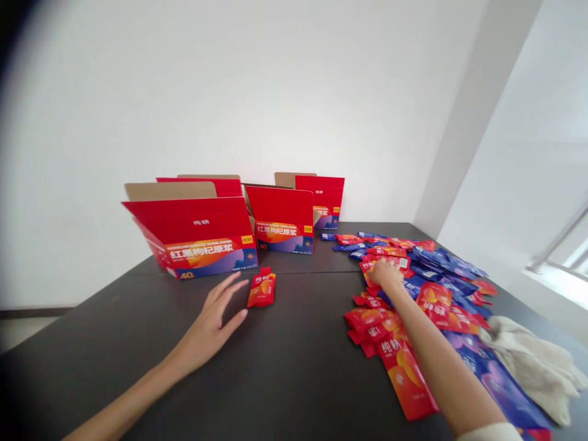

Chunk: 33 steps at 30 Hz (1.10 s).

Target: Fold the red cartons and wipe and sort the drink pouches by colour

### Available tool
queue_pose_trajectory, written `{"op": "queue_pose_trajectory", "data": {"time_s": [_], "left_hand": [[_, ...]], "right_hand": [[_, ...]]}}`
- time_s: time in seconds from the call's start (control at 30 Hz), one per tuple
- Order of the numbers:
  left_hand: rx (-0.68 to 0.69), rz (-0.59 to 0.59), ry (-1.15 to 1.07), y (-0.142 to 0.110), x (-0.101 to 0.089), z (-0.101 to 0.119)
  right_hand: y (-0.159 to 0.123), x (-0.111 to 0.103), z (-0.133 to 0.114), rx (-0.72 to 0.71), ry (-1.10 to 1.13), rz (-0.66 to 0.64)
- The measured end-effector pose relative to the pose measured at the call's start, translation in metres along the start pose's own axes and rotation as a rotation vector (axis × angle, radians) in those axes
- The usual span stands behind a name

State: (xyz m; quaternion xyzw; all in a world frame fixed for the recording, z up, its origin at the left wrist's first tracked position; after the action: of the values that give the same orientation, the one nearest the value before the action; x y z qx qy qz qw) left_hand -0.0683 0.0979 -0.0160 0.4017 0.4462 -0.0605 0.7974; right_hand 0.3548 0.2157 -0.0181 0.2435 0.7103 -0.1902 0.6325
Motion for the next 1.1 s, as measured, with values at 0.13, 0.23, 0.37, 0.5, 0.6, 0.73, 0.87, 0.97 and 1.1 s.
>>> {"op": "queue_pose_trajectory", "data": {"time_s": [0.13, 0.23, 0.37, 0.5, 0.6, 0.73, 0.87, 0.97, 1.1], "left_hand": [[-0.033, -0.012, -0.090, 0.004, 0.017, 0.005], [-0.065, -0.001, -0.160, 0.006, 0.025, 0.012], [-0.142, 0.050, -0.349, 0.010, 0.030, 0.027], [-0.267, 0.075, -0.627, 0.020, 0.044, 0.045], [-0.307, 0.042, -0.767, 0.030, 0.057, 0.063], [-0.350, 0.124, -0.865, 0.034, 0.061, 0.072], [-0.388, 0.227, -0.879, 0.027, 0.058, 0.063], [-0.375, 0.219, -0.897, 0.024, 0.059, 0.062], [-0.362, 0.222, -0.902, 0.028, 0.061, 0.066]], "right_hand": [[0.006, 0.020, 0.016, 0.077, 0.083, -0.056], [0.008, 0.022, 0.011, 0.061, 0.196, -0.097], [0.001, 0.006, -0.003, -0.012, 0.423, -0.156], [-0.056, -0.003, -0.028, -0.184, 0.739, -0.268], [-0.133, 0.003, -0.054, -0.358, 1.011, -0.395], [-0.216, 0.013, -0.078, -0.514, 1.292, -0.541], [-0.232, 0.011, -0.088, -0.616, 1.402, -0.664], [-0.222, 0.005, -0.090, -0.645, 1.436, -0.702], [-0.221, 0.003, -0.092, -0.680, 1.436, -0.761]]}}
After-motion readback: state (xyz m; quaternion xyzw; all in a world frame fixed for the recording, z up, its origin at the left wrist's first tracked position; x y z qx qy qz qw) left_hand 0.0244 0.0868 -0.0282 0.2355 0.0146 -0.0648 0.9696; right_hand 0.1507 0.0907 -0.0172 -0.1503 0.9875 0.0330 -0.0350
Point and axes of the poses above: each hand's wrist, its own y-axis towards the middle knuckle, its own x-axis out of the palm, z = x × y, the point moved 5 cm from there along y, towards the middle knuckle, and after that the axes turned 15 degrees about x, right-handed, at the moved point
